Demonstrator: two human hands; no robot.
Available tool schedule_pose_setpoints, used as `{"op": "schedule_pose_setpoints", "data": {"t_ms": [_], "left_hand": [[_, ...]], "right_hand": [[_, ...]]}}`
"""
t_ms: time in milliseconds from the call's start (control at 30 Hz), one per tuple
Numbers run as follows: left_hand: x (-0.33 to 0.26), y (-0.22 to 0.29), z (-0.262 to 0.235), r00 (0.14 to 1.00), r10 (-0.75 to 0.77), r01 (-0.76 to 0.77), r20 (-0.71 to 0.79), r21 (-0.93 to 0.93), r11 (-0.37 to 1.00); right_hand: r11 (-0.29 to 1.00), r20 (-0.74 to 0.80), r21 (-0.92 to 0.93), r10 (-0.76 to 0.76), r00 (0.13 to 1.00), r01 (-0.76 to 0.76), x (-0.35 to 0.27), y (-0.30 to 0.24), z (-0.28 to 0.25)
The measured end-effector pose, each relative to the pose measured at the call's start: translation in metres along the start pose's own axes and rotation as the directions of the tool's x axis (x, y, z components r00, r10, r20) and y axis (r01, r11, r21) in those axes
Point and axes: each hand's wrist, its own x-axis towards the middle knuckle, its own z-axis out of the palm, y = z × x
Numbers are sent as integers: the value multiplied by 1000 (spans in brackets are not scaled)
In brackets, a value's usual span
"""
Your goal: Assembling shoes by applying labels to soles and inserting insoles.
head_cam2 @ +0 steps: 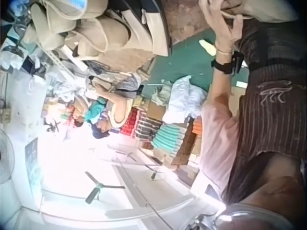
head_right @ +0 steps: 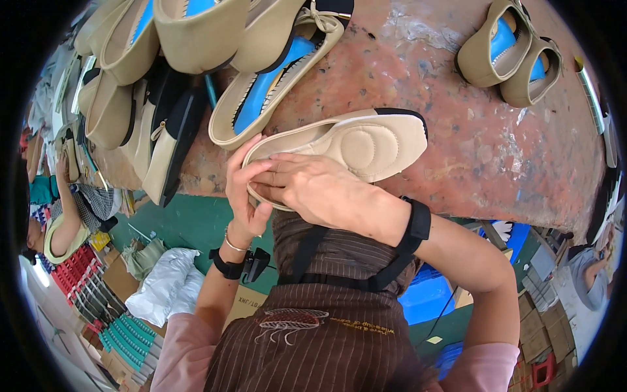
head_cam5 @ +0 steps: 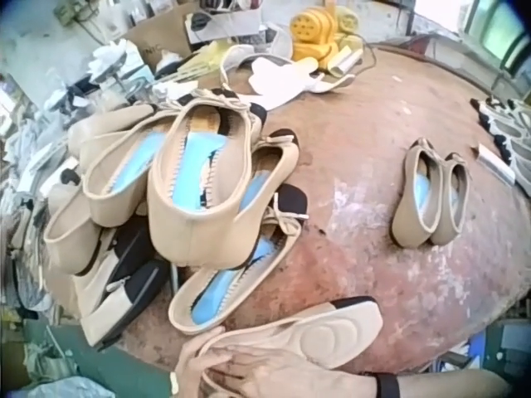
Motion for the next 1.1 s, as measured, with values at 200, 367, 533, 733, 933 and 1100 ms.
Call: {"op": "schedule_pose_setpoints", "data": {"t_ms": [200, 367, 533, 733, 933, 1100], "left_hand": [[-5, -2, 9, 995, 6, -2, -102, 40, 999], [-5, 7, 16, 984, -86, 91, -157, 24, 996], [-4, 50, 31, 993, -121, 121, 0, 97, 988], [31, 113, 62, 909, -236, 88, 344, 395, 914], [31, 103, 68, 872, -254, -19, 418, 547, 837], [37, 107, 64, 886, -200, -59, 419, 529, 846]], "right_hand": [[942, -104, -318, 75, 992, -104, -14, -21, 5], [813, -155, -498, 259, 953, -302, -28, -35, -6], [827, -506, -375, 195, 840, -418, -38, -19, -39], [827, -753, 88, 421, 506, -556, -19, -4, -102], [804, -468, -320, 325, 822, -500, -65, -52, -34], [580, -605, -531, 251, 755, -618, -16, 15, -35]]}}
